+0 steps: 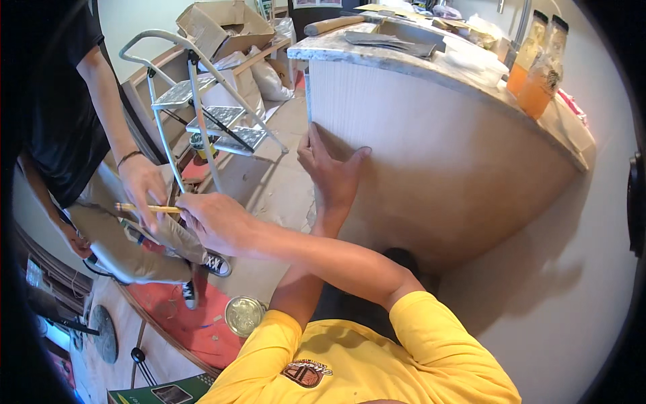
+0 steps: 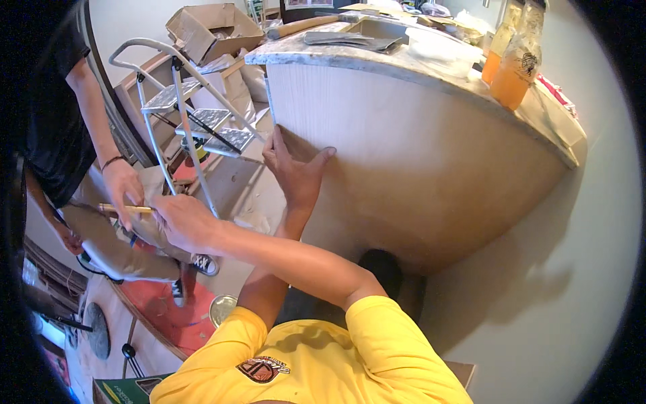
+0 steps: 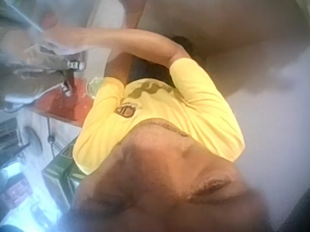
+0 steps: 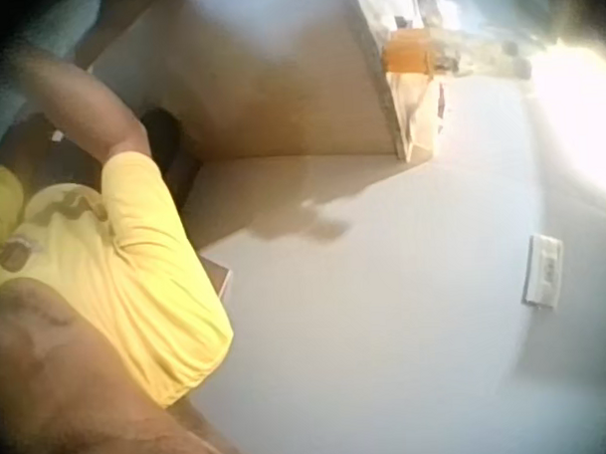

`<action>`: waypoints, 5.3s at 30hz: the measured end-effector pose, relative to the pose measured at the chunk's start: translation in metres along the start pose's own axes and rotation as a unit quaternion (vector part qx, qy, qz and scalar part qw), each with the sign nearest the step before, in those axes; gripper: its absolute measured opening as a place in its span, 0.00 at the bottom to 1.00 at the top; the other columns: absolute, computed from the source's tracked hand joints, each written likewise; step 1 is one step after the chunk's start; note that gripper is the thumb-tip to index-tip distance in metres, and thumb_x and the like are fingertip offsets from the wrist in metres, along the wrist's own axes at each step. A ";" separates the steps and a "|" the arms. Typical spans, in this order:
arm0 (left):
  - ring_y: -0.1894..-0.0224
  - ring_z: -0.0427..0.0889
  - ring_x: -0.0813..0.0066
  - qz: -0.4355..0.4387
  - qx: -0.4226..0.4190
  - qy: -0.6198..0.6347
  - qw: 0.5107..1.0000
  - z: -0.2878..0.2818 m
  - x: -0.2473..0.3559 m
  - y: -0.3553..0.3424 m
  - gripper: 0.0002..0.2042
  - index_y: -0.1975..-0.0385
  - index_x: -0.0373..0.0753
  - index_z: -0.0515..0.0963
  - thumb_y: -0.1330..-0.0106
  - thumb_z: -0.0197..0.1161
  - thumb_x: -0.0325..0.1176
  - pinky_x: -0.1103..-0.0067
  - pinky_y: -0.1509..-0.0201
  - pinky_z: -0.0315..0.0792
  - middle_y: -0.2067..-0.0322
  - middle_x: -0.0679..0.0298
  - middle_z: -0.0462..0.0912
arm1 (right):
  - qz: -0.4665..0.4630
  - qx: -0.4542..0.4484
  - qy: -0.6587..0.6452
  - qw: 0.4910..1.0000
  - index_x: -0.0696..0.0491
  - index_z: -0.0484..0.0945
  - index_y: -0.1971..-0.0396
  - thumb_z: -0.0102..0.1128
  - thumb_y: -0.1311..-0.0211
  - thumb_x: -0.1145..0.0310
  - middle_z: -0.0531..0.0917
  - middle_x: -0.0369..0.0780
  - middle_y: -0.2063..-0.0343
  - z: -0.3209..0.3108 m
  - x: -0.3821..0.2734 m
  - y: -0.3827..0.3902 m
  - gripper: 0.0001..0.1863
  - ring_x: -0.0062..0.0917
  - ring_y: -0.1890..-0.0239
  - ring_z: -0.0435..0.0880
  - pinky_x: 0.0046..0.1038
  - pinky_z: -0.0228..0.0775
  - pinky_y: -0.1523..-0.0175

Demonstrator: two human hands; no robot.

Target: The person cuts a large sheet of plywood using a utility knife and a straightedge, then carries the cut piece to a kitchen cabinet. They fit the plywood into the cabinet opening, mark the edges with a pencil, and remove the piece to continue working.

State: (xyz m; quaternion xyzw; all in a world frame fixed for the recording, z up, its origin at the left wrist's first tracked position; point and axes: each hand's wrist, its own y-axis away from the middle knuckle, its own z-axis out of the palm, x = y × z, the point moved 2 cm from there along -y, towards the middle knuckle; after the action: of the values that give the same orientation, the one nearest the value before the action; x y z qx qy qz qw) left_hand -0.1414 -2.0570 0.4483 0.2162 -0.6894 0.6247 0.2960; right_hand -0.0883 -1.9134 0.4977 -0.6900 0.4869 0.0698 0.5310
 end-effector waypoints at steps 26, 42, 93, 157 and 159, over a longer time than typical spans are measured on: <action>0.68 0.75 0.83 -0.133 -0.092 0.341 0.926 -0.187 -0.016 0.014 0.11 0.64 0.33 0.80 0.42 0.70 0.31 0.83 0.61 0.68 0.69 0.67 0.81 | 0.036 0.064 0.541 0.838 0.54 0.79 0.58 0.63 0.41 0.67 0.82 0.45 0.58 -0.363 -0.092 0.061 0.12 0.38 0.52 0.80 0.35 0.71 0.45; 0.65 0.80 0.72 0.048 0.144 -0.085 0.985 -0.391 -0.055 -0.162 0.14 0.65 0.33 0.82 0.40 0.71 0.39 0.75 0.60 0.75 0.67 0.58 0.84 | 0.034 0.072 0.617 0.783 0.59 0.80 0.56 0.66 0.48 0.70 0.82 0.48 0.57 -0.345 -0.096 0.081 0.18 0.38 0.51 0.80 0.35 0.70 0.44; 0.67 0.81 0.67 -0.192 -0.103 -0.135 0.966 -0.403 0.207 -0.404 0.06 0.69 0.39 0.83 0.47 0.71 0.24 0.74 0.61 0.73 0.72 0.65 0.84 | 0.231 -0.368 0.050 0.899 0.63 0.81 0.63 0.62 0.44 0.80 0.84 0.48 0.68 -0.245 -0.146 -0.250 0.08 0.37 0.67 0.84 0.30 0.73 0.60; 0.47 0.78 0.52 -0.776 0.481 -0.253 0.319 -0.930 0.273 -0.203 0.25 0.46 0.36 0.75 0.44 0.69 0.37 0.66 0.44 0.71 0.52 0.49 0.80 | -0.311 -0.612 -0.132 0.715 0.61 0.77 0.63 0.55 0.38 0.73 0.80 0.54 0.69 0.725 -0.752 -0.570 0.08 0.51 0.64 0.79 0.46 0.68 0.60; 0.48 0.78 0.51 -0.751 0.480 -0.276 0.360 -0.953 0.273 -0.195 0.25 0.47 0.36 0.74 0.44 0.69 0.38 0.64 0.44 0.71 0.53 0.48 0.80 | -0.281 -0.584 -0.144 0.748 0.61 0.79 0.65 0.56 0.39 0.70 0.81 0.55 0.70 0.755 -0.788 -0.570 0.10 0.52 0.65 0.80 0.46 0.69 0.61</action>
State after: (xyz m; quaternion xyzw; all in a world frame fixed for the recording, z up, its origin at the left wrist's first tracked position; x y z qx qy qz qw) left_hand -0.0790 -1.1187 0.8190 0.9101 0.1318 0.2739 0.2815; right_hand 0.2479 -0.8589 1.0382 -0.9529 0.0526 0.2867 0.0836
